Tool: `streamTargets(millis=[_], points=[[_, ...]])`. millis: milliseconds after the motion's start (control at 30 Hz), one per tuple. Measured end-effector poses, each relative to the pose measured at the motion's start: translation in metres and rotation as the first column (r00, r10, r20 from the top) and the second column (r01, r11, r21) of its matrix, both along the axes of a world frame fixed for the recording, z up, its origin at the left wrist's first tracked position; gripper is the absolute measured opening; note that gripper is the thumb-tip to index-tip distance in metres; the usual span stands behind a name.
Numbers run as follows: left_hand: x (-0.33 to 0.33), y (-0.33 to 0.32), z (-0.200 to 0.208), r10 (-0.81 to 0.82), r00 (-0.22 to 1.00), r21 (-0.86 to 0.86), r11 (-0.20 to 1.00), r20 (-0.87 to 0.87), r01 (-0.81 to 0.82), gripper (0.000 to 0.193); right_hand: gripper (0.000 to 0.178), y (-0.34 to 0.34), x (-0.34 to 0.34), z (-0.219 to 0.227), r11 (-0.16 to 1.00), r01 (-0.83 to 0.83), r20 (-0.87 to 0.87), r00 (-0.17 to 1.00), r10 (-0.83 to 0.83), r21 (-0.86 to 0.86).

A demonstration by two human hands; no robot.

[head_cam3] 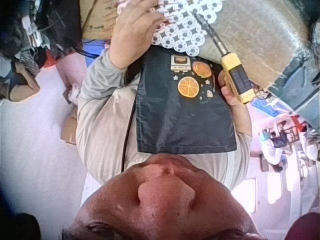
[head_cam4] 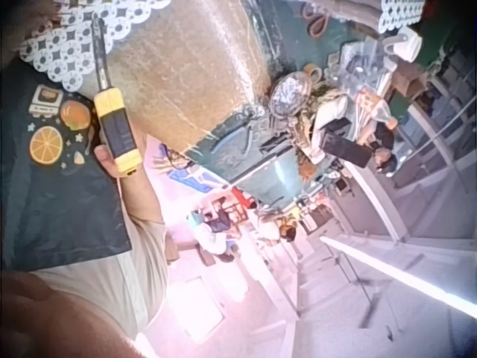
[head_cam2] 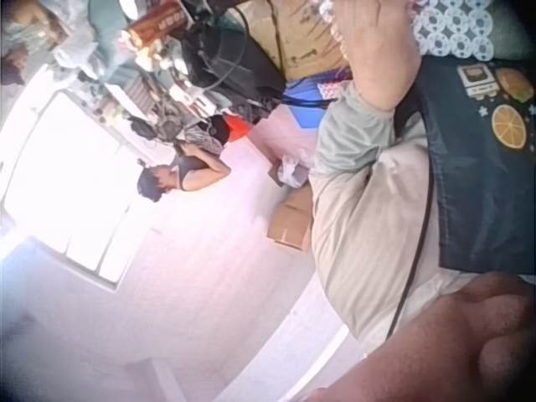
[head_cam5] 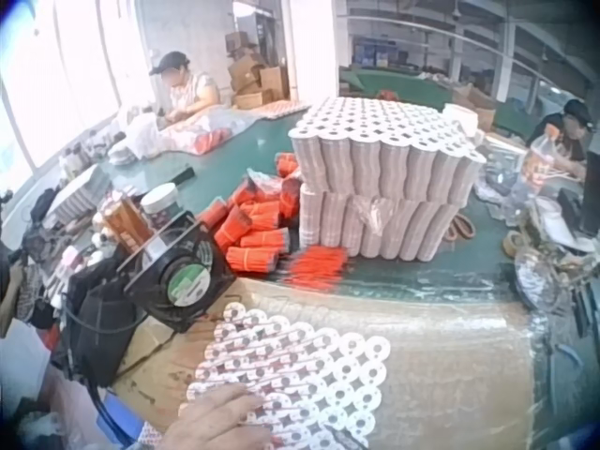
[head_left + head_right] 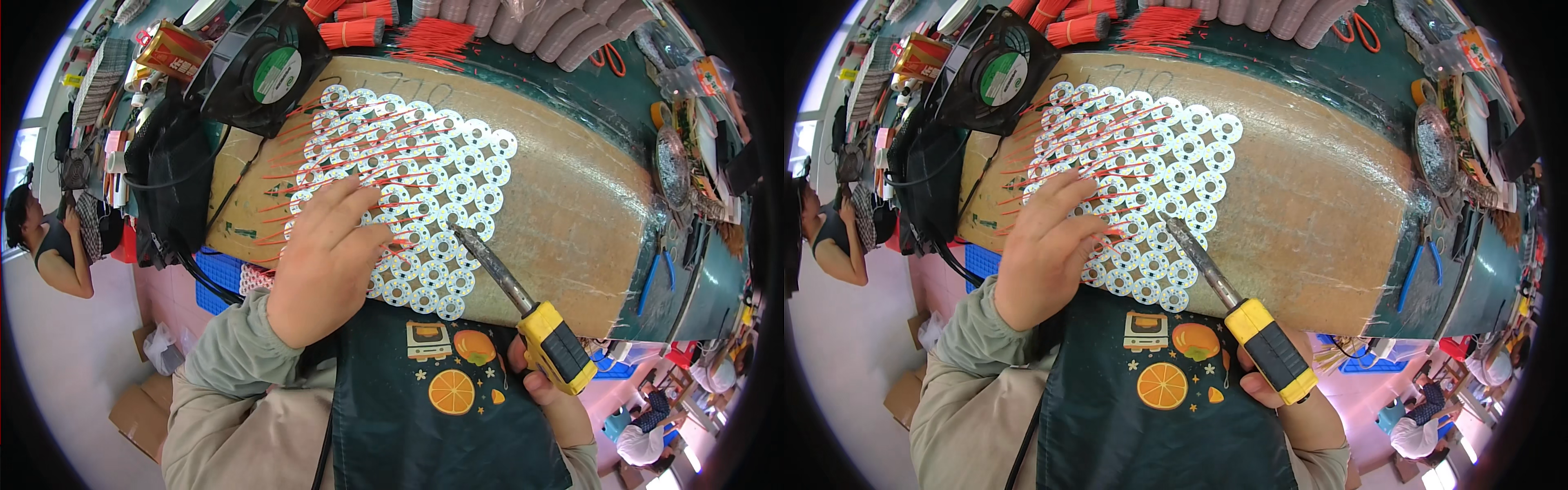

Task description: The person solders red wires onto round LED circuit boards using a soldering iron, attaching the wires to the boards one by one.

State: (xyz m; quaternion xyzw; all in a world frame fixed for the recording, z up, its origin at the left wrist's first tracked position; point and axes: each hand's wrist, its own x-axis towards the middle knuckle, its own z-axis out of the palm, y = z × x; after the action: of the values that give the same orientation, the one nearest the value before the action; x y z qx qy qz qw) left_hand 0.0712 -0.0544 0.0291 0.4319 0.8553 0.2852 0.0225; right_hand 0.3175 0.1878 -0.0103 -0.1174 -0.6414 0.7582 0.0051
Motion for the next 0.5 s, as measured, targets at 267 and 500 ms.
streamTargets(millis=[267, 500], points=[[-0.010, 0.025, -0.020, -0.003, 1.000, -0.004, 1.000, -0.017, 0.003, 0.015, 0.029, -0.006, 0.002, -0.003, 0.997, 0.076, -0.017, 0.997, -0.076, 0.011], [-0.024, 0.038, -0.023, 0.003, 1.000, 0.146, 0.989, 0.003, -0.003, 0.017, 0.030, -0.010, 0.003, -0.002, 0.991, 0.118, -0.017, 0.993, -0.119, -0.056]])
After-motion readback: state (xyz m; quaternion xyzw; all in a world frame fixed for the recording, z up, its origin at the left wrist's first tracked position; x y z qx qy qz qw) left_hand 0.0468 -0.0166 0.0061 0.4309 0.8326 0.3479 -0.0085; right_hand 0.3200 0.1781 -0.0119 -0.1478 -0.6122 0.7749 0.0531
